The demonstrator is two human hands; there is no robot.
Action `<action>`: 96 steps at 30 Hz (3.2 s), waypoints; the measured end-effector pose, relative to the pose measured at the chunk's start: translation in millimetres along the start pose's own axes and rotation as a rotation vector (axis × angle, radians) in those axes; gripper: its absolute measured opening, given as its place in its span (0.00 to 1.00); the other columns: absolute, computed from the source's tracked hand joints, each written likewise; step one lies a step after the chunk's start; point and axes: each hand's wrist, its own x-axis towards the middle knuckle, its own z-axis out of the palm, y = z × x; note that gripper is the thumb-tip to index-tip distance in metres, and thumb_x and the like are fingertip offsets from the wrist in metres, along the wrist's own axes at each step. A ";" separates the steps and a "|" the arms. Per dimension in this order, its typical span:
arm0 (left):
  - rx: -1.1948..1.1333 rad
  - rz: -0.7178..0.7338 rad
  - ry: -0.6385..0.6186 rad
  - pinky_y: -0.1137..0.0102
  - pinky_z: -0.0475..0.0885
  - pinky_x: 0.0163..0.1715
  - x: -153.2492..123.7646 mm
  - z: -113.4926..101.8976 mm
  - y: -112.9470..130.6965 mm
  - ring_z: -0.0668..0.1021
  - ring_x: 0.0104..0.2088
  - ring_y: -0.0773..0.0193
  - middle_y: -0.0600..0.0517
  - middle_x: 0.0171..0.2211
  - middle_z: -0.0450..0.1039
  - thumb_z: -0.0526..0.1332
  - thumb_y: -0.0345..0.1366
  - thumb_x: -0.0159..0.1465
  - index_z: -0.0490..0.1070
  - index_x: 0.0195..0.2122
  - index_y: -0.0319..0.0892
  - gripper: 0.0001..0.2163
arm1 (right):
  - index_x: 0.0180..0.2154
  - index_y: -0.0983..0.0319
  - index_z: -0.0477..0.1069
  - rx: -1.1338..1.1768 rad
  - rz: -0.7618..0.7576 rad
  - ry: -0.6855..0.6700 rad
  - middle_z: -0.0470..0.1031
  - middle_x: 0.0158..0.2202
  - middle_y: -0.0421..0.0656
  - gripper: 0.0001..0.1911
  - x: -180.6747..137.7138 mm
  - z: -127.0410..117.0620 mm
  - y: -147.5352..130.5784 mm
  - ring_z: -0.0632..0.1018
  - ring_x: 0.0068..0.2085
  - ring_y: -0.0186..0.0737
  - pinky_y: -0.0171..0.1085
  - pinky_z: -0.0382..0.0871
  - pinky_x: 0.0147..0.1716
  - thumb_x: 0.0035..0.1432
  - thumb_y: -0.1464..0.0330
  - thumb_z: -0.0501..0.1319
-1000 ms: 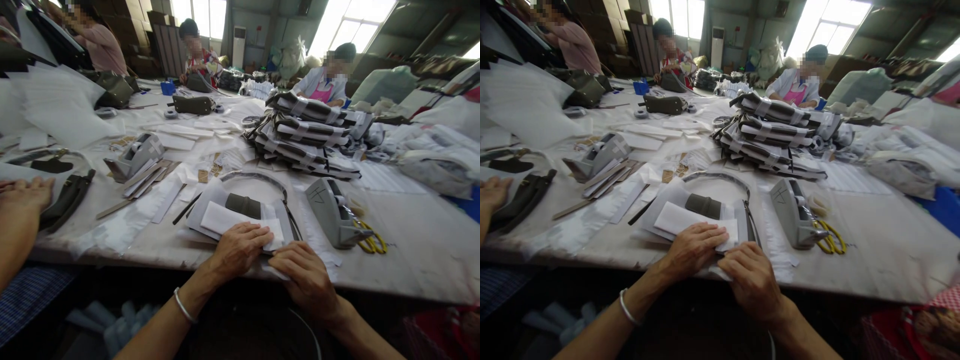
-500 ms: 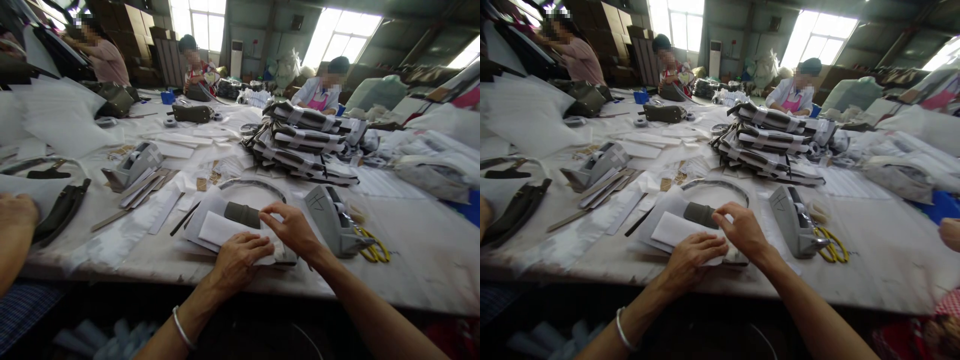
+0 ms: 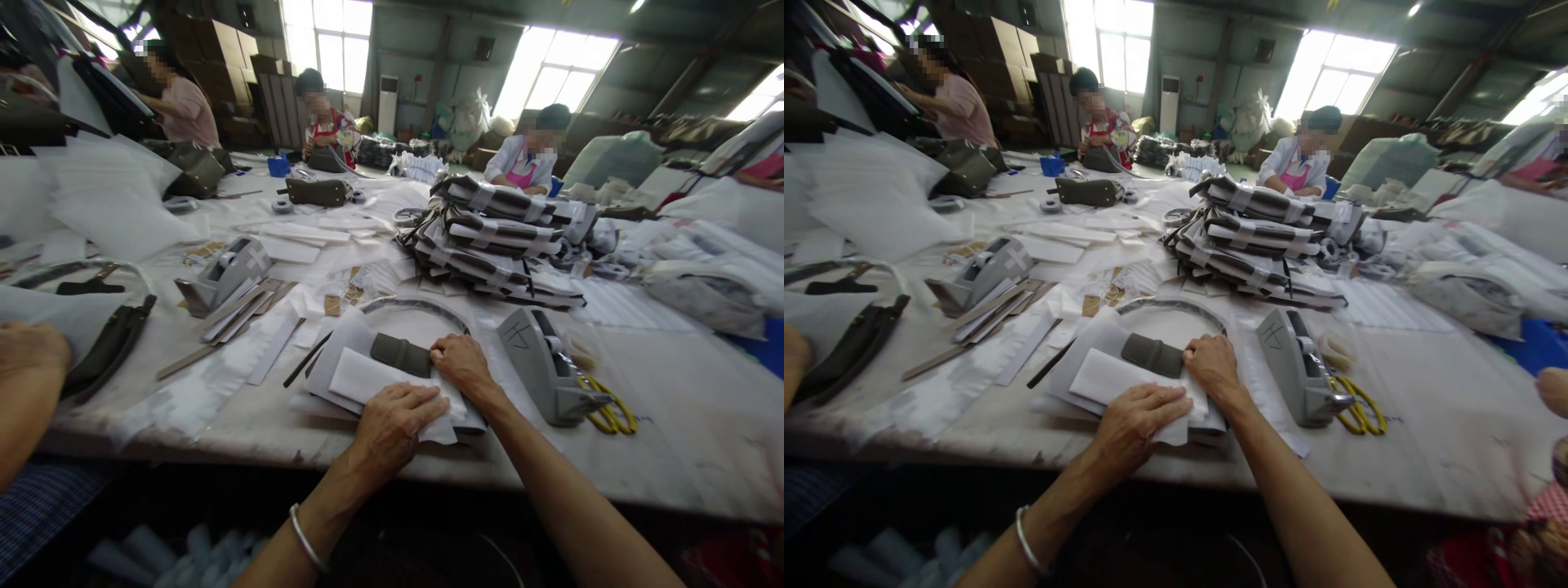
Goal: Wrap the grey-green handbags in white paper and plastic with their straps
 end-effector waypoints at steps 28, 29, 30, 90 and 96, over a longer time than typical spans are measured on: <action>-0.199 -0.087 -0.035 0.64 0.69 0.47 5.6 -16.7 6.8 0.77 0.39 0.60 0.52 0.34 0.78 0.69 0.48 0.59 0.76 0.36 0.43 0.13 | 0.47 0.58 0.71 0.413 -0.448 0.443 0.81 0.42 0.44 0.12 -130.7 1.1 -13.1 0.80 0.47 0.44 0.55 0.62 0.62 0.63 0.75 0.59; -0.195 -0.078 -0.060 0.64 0.69 0.47 5.7 -19.3 7.4 0.77 0.40 0.59 0.51 0.35 0.78 0.70 0.50 0.56 0.76 0.37 0.43 0.16 | 0.45 0.57 0.71 0.442 -0.451 0.457 0.81 0.41 0.43 0.13 -131.4 1.8 -12.7 0.81 0.46 0.43 0.55 0.61 0.62 0.63 0.77 0.57; -0.185 -0.065 -0.089 0.63 0.69 0.47 5.6 -21.4 7.5 0.77 0.41 0.58 0.51 0.37 0.78 0.71 0.50 0.55 0.75 0.38 0.43 0.18 | 0.43 0.57 0.71 0.471 -0.460 0.465 0.81 0.41 0.42 0.14 -132.5 2.2 -11.5 0.81 0.46 0.42 0.55 0.61 0.63 0.62 0.79 0.55; 0.152 -0.322 0.163 0.65 0.67 0.37 18.1 10.8 29.9 0.72 0.30 0.62 0.53 0.25 0.68 0.59 0.29 0.62 0.65 0.28 0.43 0.06 | 0.27 0.58 0.74 0.642 -0.042 0.199 0.75 0.30 0.40 0.07 -73.0 -1.8 10.0 0.75 0.34 0.41 0.39 0.65 0.37 0.58 0.68 0.64; 0.194 -0.204 0.068 0.64 0.69 0.40 14.8 7.1 26.4 0.75 0.34 0.61 0.52 0.31 0.73 0.55 0.35 0.69 0.71 0.34 0.45 0.07 | 0.27 0.58 0.73 0.746 0.054 0.088 0.75 0.28 0.39 0.06 -67.6 6.6 15.1 0.75 0.33 0.40 0.37 0.66 0.35 0.55 0.65 0.64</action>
